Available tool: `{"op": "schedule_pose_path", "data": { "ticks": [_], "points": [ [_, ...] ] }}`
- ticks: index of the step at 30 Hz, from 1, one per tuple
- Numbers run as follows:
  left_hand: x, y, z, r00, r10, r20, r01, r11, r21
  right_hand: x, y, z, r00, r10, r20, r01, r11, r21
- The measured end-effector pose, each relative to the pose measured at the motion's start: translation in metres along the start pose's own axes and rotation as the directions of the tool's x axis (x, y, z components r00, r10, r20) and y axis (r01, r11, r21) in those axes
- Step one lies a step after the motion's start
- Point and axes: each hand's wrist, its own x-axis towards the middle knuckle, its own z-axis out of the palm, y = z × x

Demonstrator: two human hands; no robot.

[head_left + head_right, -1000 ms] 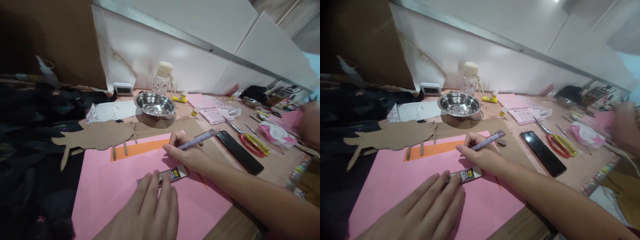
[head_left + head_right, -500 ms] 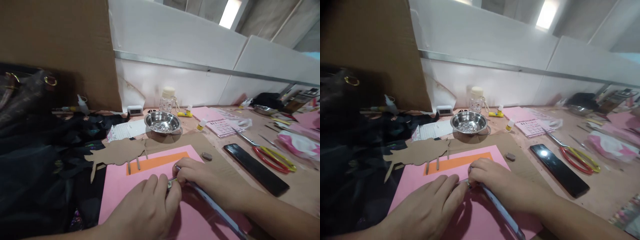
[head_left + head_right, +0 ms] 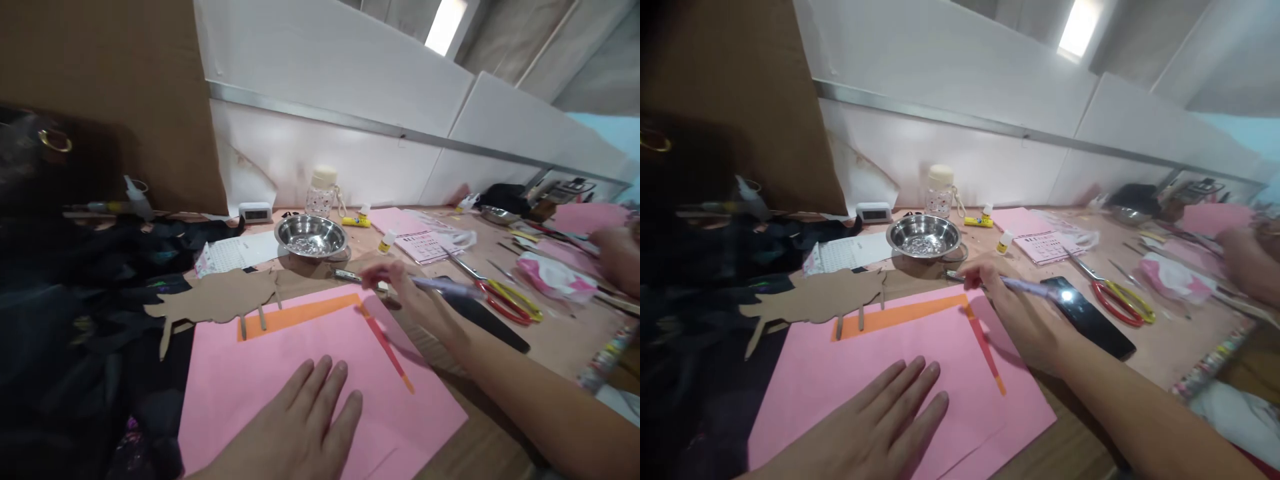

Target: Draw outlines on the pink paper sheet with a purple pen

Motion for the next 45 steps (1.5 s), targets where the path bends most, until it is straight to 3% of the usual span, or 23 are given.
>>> {"op": "schedule_pose_path", "data": {
  "ticks": [3,6,10,14,18,22,26,36,45],
  "points": [
    [-0.001,-0.001,-0.007,0.999,0.013,0.042,-0.011,0.999,-0.043,-0.014,-0.017,0.013,0.967,0.175,0.186,-0.210,0.959,0.191],
    [0.000,0.000,-0.011,0.999,0.019,0.045,-0.016,0.998,-0.057,-0.019,-0.033,0.031,0.925,0.235,0.297,-0.323,0.900,0.293],
    [0.000,0.006,-0.004,1.000,0.010,-0.005,-0.010,0.999,-0.032,-0.016,-0.037,0.051,0.919,0.194,0.344,-0.300,0.910,0.288],
    [0.002,0.013,0.003,0.987,-0.104,-0.118,0.099,0.994,-0.052,-0.015,-0.025,0.062,0.908,0.181,0.379,-0.314,0.892,0.326],
    [0.005,0.015,0.002,0.957,-0.197,-0.214,0.191,0.980,-0.051,-0.020,-0.018,0.066,0.909,0.247,0.336,-0.352,0.886,0.301],
    [0.004,0.014,-0.002,0.963,-0.180,-0.202,0.178,0.984,-0.027,-0.023,-0.020,0.067,0.921,0.275,0.276,-0.337,0.918,0.210],
    [0.003,0.014,-0.003,0.965,-0.190,-0.180,0.188,0.982,-0.025,-0.022,-0.021,0.067,0.921,0.256,0.295,-0.320,0.927,0.195],
    [0.005,0.016,0.005,0.945,-0.209,-0.250,0.207,0.978,-0.034,-0.020,-0.020,0.066,0.940,0.199,0.277,-0.253,0.951,0.176],
    [0.002,0.015,0.002,0.957,-0.185,-0.223,0.182,0.983,-0.033,-0.018,-0.020,0.067,0.935,0.200,0.293,-0.258,0.950,0.177]
  ]
}}
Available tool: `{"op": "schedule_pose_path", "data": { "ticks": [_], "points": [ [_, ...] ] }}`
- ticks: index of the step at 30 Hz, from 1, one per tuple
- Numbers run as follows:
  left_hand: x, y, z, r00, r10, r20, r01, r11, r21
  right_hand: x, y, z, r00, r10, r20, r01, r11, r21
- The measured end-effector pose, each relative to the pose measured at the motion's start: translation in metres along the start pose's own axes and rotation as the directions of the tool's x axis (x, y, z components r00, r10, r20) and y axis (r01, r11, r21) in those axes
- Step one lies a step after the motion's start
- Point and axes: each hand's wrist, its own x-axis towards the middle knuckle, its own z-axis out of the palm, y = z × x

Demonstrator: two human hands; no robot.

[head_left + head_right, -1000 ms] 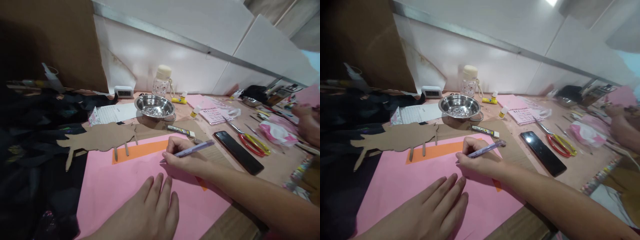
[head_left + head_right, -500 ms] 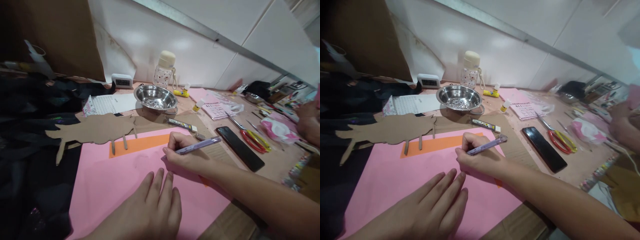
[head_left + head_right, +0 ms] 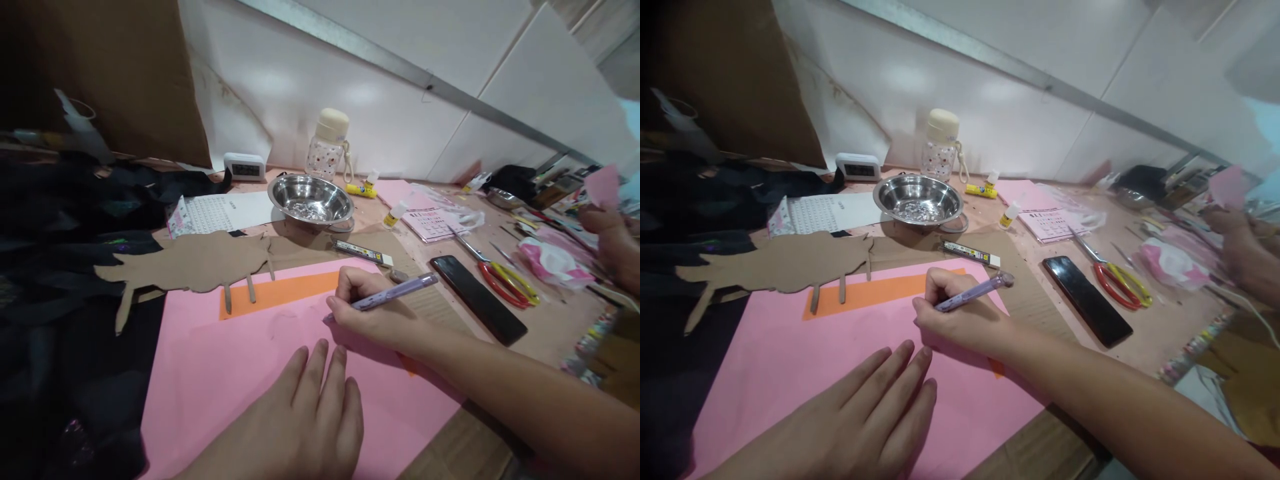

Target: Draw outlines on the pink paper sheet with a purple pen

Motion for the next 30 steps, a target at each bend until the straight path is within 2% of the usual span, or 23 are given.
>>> {"op": "schedule_pose_path", "data": {
  "ticks": [4,9,14,17,20,25,30],
  "points": [
    [-0.002,0.002,0.003,1.000,0.005,0.016,-0.005,1.000,-0.003,0.000,-0.001,-0.001,1.000,0.006,-0.015,-0.007,0.999,-0.051],
    [-0.002,0.009,0.012,0.990,-0.084,-0.110,0.087,0.996,0.019,-0.001,0.000,-0.003,0.999,-0.015,-0.028,0.014,0.999,-0.040],
    [0.000,0.004,0.007,1.000,-0.019,-0.013,0.019,1.000,0.003,0.000,0.000,-0.001,1.000,0.011,-0.005,-0.011,0.999,-0.035],
    [0.000,0.003,0.005,0.998,-0.037,-0.047,0.038,0.999,0.019,0.000,0.001,-0.001,0.999,-0.003,-0.036,0.000,0.997,-0.083],
    [0.000,0.006,0.010,1.000,-0.010,-0.013,0.010,1.000,0.004,-0.001,0.002,-0.001,0.998,-0.011,-0.063,0.007,0.998,-0.070],
    [-0.002,0.013,0.019,0.985,-0.108,-0.134,0.109,0.994,-0.001,-0.002,0.001,-0.003,1.000,0.011,-0.020,-0.011,1.000,-0.024],
    [0.002,0.007,0.009,0.997,-0.049,-0.051,0.049,0.999,-0.014,-0.002,0.000,-0.002,1.000,0.007,-0.014,-0.008,0.997,-0.070]
  ]
}}
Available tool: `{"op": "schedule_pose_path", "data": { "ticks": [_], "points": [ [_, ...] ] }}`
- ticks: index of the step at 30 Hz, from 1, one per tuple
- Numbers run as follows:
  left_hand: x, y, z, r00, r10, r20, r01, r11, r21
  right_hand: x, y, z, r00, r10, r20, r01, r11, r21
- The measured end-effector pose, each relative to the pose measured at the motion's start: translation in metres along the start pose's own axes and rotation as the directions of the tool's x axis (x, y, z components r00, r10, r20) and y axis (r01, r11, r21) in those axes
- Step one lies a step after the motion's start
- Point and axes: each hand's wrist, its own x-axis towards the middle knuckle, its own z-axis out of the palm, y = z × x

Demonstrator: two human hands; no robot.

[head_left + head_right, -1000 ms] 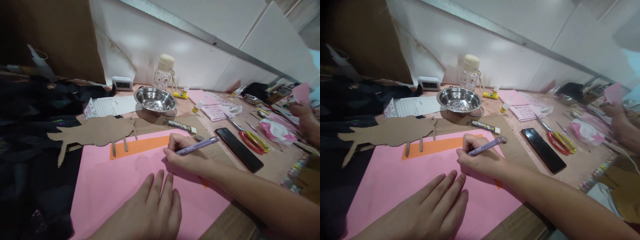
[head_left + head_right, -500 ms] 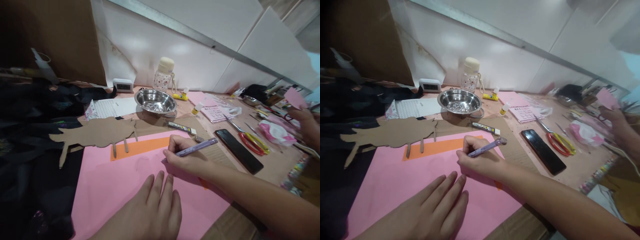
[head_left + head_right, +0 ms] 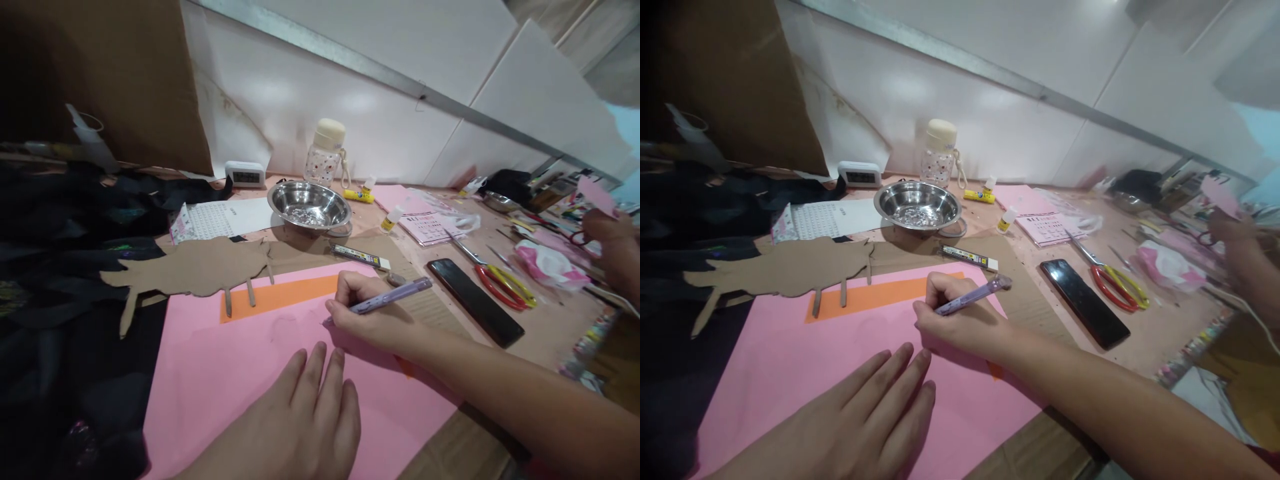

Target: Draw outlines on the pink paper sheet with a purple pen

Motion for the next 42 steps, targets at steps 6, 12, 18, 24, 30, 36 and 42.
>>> {"op": "schedule_pose_path", "data": {
  "ticks": [6,12,18,24,30,36,42],
  "points": [
    [-0.0017,-0.0024,-0.0040,0.999,0.021,0.029,-0.021,1.000,-0.009,-0.0009,0.0036,-0.0009,0.998,-0.031,-0.050,0.031,1.000,0.000],
    [-0.0015,-0.0020,-0.0032,0.999,0.032,0.037,-0.031,0.999,-0.005,-0.0001,0.0015,-0.0007,1.000,-0.022,-0.002,0.022,1.000,0.018],
    [-0.0021,-0.0046,-0.0051,0.999,0.033,0.030,-0.033,0.999,-0.001,0.0001,0.0037,0.0003,0.999,-0.044,-0.026,0.044,0.999,-0.010],
    [0.0006,-0.0058,-0.0071,1.000,0.024,0.016,-0.024,1.000,0.009,-0.0002,0.0006,0.0003,0.998,-0.044,-0.044,0.045,0.999,0.008],
    [0.0025,-0.0065,-0.0092,0.999,0.025,0.035,-0.026,1.000,0.018,-0.0004,-0.0035,-0.0009,1.000,-0.018,0.018,0.018,1.000,0.024],
    [-0.0005,-0.0054,-0.0050,1.000,0.024,0.012,-0.024,0.999,0.026,-0.0002,0.0041,0.0005,0.997,-0.023,-0.071,0.023,1.000,-0.002],
    [-0.0038,-0.0040,-0.0054,0.999,0.038,0.033,-0.039,0.999,0.009,-0.0013,-0.0047,-0.0011,1.000,-0.002,-0.002,0.002,1.000,0.004]
  ]
}}
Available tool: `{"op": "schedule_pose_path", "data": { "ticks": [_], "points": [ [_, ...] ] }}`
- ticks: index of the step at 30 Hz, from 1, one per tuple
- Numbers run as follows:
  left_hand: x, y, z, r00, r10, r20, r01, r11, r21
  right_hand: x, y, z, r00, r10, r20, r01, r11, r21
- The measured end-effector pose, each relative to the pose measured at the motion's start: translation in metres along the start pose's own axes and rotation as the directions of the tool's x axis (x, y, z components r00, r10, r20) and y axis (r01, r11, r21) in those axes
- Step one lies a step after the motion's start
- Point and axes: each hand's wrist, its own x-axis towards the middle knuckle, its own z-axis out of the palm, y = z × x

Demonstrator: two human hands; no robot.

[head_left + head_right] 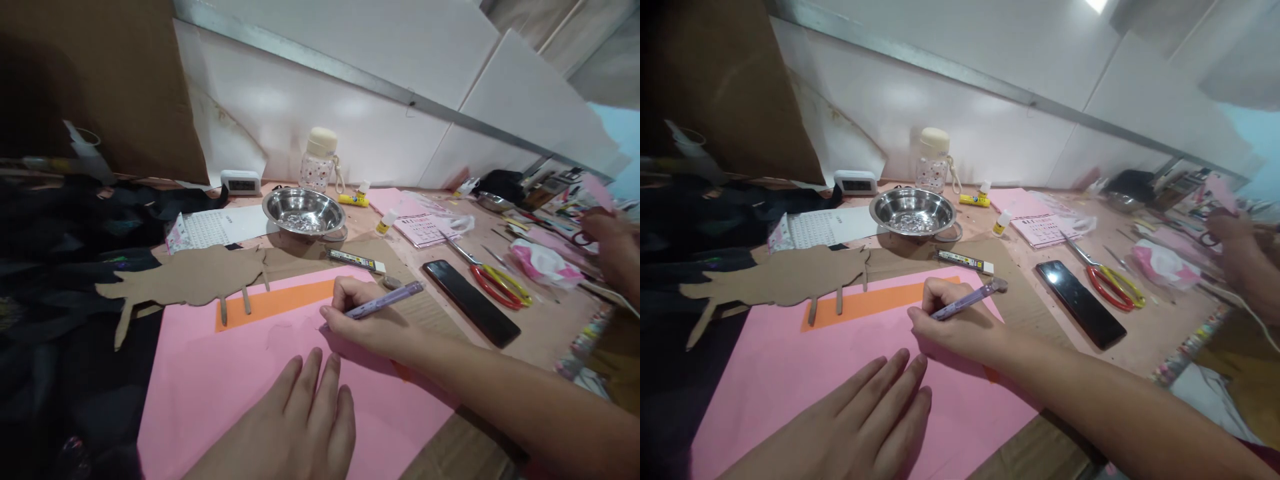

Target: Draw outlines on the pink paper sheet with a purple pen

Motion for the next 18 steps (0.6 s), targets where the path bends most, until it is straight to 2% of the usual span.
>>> {"op": "schedule_pose_path", "data": {
  "ticks": [8,11,15,18],
  "points": [
    [0.006,-0.003,-0.001,1.000,-0.009,-0.010,0.009,1.000,0.019,0.002,0.012,0.000,0.995,-0.019,-0.099,0.014,0.999,-0.049],
    [0.006,-0.003,-0.002,1.000,-0.015,-0.016,0.016,1.000,0.025,0.002,0.010,-0.001,0.998,0.004,-0.063,-0.003,1.000,0.011],
    [0.003,-0.004,-0.004,1.000,0.003,0.000,-0.003,1.000,0.009,0.000,0.001,-0.002,1.000,0.002,0.003,-0.002,1.000,-0.006],
    [0.001,-0.003,-0.004,1.000,0.012,0.020,-0.012,1.000,-0.012,0.000,0.001,-0.002,1.000,-0.004,-0.009,0.004,1.000,-0.016]
  ]
}}
